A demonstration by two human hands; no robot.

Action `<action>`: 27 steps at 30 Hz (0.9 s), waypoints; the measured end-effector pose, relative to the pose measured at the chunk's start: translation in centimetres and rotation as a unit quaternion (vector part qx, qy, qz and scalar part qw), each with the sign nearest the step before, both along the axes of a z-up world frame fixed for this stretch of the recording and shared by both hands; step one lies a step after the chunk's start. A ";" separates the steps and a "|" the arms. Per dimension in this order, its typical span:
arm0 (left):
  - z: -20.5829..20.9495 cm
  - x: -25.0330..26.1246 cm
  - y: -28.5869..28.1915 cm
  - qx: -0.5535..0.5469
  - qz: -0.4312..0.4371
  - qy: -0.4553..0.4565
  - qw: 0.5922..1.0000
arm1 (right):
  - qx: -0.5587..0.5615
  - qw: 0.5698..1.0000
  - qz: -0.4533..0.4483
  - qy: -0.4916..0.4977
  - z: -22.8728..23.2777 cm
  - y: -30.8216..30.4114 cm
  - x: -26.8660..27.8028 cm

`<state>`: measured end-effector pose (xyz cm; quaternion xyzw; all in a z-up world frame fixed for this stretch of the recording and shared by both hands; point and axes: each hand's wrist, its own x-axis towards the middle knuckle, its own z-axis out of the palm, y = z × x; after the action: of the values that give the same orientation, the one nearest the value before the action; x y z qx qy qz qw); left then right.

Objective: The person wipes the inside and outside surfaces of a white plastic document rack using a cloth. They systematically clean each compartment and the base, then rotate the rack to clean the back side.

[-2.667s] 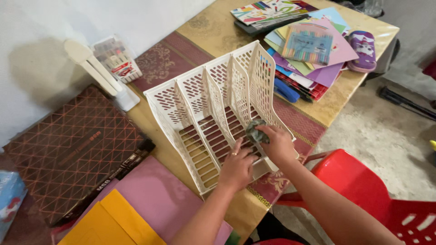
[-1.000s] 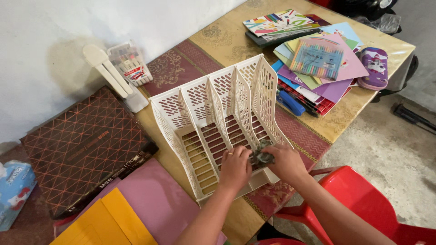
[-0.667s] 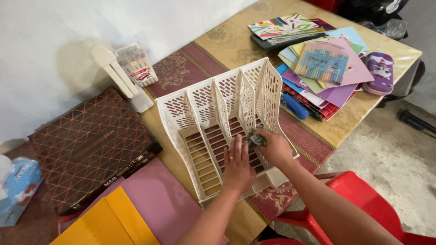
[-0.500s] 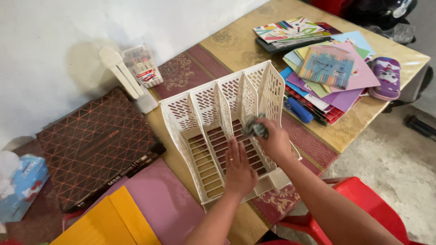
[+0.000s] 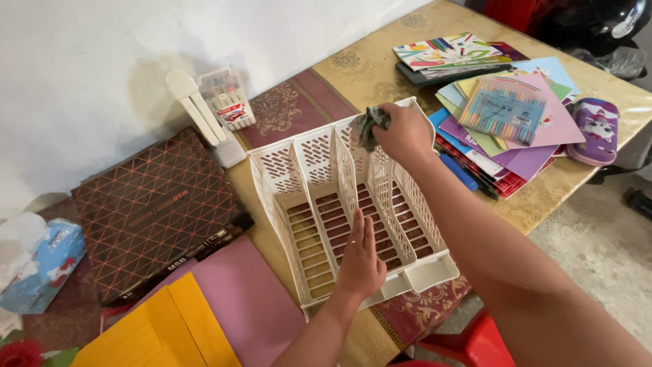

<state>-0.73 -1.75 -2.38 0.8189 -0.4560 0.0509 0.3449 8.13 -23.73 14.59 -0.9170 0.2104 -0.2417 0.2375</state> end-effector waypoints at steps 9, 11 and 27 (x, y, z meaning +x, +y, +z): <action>3.3 0.7 0.5 -0.026 0.053 -0.076 0.995 | 0.273 0.924 -0.027 -0.266 -5.2 -1.4 0.0; 5.2 2.4 -1.2 -0.071 0.063 -0.081 0.992 | 0.111 0.940 -0.017 -0.323 -7.0 -1.4 -0.4; 17.4 15.5 -9.8 0.188 0.114 -0.017 0.975 | 0.572 0.784 0.167 -0.175 -9.0 -1.4 -1.8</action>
<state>14.72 -11.52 15.02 0.9146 -0.3669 0.0173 0.1693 6.32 -25.18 5.57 -0.5759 0.1080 -0.1900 0.7878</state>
